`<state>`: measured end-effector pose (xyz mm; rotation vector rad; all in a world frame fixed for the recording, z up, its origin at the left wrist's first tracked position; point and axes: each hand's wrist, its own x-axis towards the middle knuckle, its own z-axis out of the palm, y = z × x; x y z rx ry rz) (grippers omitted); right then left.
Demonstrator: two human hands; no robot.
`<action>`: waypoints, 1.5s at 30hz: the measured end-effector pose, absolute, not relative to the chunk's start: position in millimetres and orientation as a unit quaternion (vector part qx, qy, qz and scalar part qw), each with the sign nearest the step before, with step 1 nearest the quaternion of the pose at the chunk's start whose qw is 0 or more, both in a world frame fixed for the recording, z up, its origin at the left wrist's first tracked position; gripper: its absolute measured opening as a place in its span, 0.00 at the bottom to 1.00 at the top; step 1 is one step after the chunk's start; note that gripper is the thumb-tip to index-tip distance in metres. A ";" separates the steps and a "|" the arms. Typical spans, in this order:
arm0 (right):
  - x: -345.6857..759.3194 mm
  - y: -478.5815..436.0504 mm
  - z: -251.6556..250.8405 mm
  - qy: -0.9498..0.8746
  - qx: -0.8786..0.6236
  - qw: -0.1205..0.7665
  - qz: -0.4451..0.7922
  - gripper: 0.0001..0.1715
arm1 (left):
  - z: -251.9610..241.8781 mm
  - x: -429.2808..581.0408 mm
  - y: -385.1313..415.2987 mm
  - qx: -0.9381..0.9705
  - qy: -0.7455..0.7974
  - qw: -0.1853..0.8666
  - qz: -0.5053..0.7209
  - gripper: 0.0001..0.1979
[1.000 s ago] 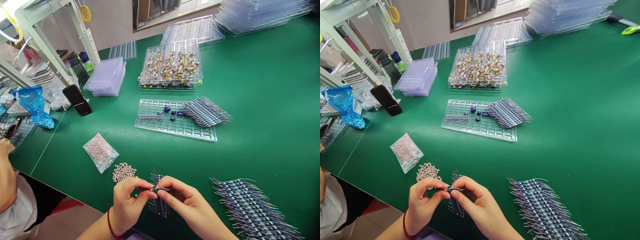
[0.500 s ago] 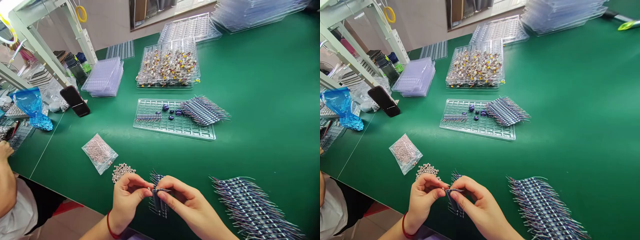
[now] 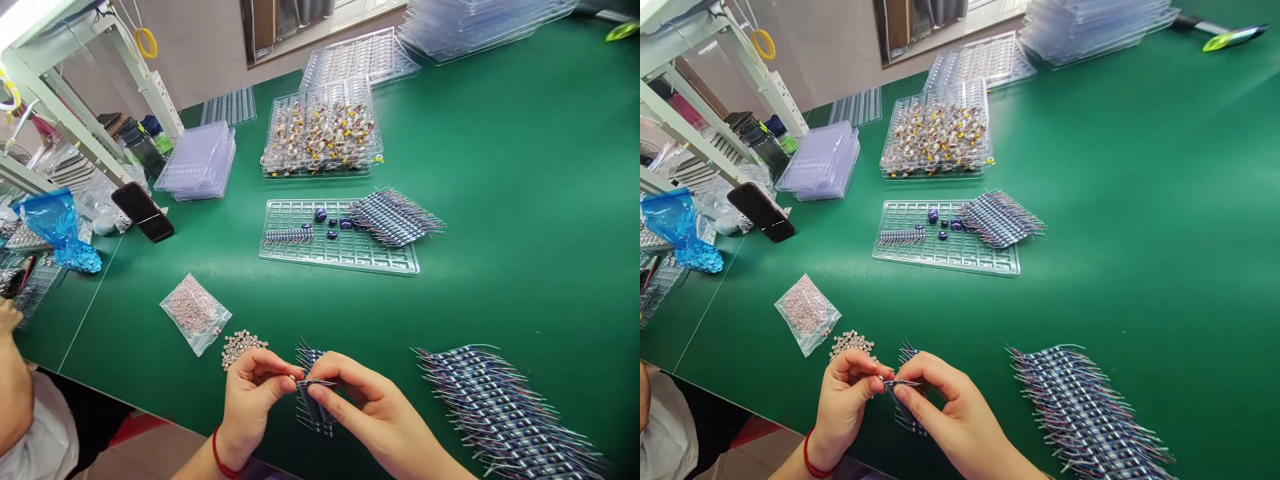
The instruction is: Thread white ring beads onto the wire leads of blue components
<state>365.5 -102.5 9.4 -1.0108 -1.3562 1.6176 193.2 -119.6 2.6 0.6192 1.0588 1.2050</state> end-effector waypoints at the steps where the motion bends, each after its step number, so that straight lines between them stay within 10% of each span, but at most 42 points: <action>1: 365.2 -102.7 9.6 -0.536 -0.399 0.389 0.634 0.10 | 3.1 193.6 -119.2 0.277 0.470 0.649 0.530 0.10; 45: 363.3 -104.1 10.0 -0.536 -0.416 0.394 0.620 0.12 | 17.5 195.5 -118.3 0.340 0.502 0.593 0.530 0.11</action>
